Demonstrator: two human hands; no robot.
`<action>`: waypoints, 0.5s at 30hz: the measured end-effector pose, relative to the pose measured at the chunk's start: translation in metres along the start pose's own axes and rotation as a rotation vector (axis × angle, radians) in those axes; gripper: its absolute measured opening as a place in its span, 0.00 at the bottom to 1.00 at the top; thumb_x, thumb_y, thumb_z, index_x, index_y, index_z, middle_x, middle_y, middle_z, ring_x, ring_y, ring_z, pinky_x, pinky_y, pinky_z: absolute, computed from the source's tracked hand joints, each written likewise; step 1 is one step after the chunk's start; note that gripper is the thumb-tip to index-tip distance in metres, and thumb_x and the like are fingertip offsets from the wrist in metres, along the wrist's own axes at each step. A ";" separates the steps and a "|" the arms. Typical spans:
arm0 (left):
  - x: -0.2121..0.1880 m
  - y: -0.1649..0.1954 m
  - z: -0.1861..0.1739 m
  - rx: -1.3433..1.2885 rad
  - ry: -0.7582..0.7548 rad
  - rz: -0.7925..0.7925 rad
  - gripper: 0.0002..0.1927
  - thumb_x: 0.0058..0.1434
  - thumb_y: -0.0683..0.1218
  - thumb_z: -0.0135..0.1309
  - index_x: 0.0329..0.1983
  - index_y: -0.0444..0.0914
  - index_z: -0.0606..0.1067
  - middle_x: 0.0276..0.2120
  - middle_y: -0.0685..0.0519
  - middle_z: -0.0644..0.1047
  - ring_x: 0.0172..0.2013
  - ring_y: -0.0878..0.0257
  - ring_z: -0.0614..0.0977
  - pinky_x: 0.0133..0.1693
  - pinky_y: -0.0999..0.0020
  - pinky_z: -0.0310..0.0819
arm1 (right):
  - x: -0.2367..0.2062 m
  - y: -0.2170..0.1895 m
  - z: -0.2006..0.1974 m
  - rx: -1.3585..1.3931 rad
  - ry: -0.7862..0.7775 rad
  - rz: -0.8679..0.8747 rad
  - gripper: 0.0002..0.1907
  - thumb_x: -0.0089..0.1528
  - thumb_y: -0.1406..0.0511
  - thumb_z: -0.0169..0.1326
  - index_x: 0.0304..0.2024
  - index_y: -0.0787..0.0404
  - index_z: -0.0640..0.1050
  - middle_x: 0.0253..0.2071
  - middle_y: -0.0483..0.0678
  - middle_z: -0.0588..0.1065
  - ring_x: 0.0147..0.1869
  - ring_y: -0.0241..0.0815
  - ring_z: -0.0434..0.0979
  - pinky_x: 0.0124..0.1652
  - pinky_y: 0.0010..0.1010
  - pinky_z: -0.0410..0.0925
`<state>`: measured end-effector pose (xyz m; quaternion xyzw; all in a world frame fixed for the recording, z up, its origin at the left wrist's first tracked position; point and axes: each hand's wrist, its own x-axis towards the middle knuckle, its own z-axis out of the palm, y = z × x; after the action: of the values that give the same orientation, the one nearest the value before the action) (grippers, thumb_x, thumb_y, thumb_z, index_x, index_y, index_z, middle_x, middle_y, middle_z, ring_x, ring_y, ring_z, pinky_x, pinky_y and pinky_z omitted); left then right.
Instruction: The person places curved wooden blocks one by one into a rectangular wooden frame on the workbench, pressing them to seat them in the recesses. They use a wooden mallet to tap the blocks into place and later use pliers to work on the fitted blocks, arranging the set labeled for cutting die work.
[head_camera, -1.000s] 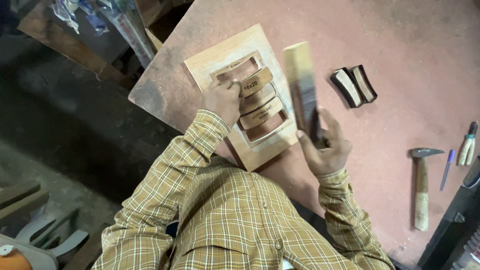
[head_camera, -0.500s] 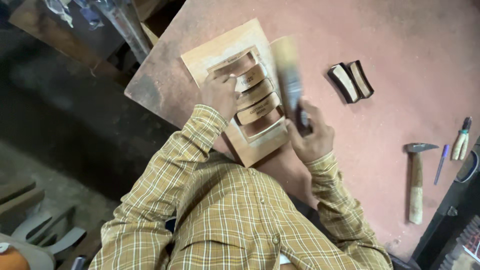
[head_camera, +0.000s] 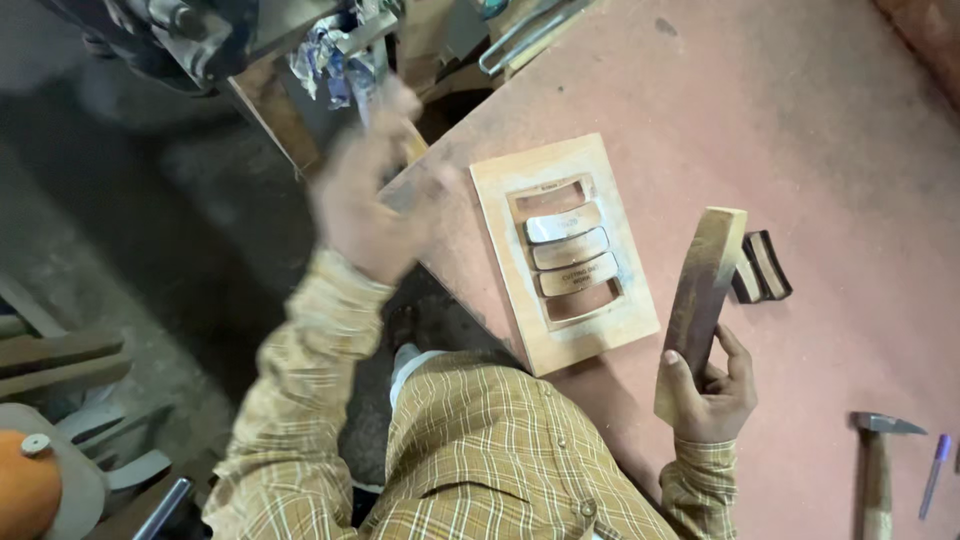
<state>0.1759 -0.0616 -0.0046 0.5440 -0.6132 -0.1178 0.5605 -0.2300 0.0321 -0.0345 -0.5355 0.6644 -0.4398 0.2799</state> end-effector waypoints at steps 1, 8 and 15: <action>0.014 -0.003 -0.023 0.030 0.074 0.145 0.13 0.67 0.40 0.63 0.49 0.34 0.72 0.49 0.45 0.80 0.56 0.55 0.83 0.59 0.61 0.78 | 0.000 0.002 -0.002 -0.014 -0.008 0.007 0.33 0.62 0.69 0.62 0.68 0.69 0.68 0.40 0.57 0.81 0.35 0.34 0.78 0.35 0.21 0.70; 0.067 -0.087 -0.051 1.190 0.356 -0.305 0.44 0.63 0.64 0.66 0.67 0.31 0.63 0.65 0.27 0.61 0.60 0.29 0.69 0.56 0.41 0.71 | -0.001 -0.005 -0.001 -0.055 -0.075 -0.100 0.32 0.62 0.69 0.63 0.67 0.71 0.69 0.41 0.58 0.81 0.38 0.33 0.79 0.38 0.20 0.70; -0.108 -0.028 0.058 0.367 -0.508 0.050 0.25 0.45 0.49 0.62 0.45 0.31 0.77 0.54 0.35 0.73 0.59 0.35 0.70 0.61 0.41 0.61 | -0.012 -0.037 0.010 -0.311 -0.163 -0.270 0.32 0.60 0.68 0.65 0.64 0.72 0.70 0.39 0.60 0.81 0.40 0.40 0.83 0.36 0.24 0.73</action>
<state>0.1202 -0.0130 -0.1063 0.5740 -0.7578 -0.1236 0.2844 -0.2014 0.0396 -0.0076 -0.6901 0.6216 -0.3209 0.1853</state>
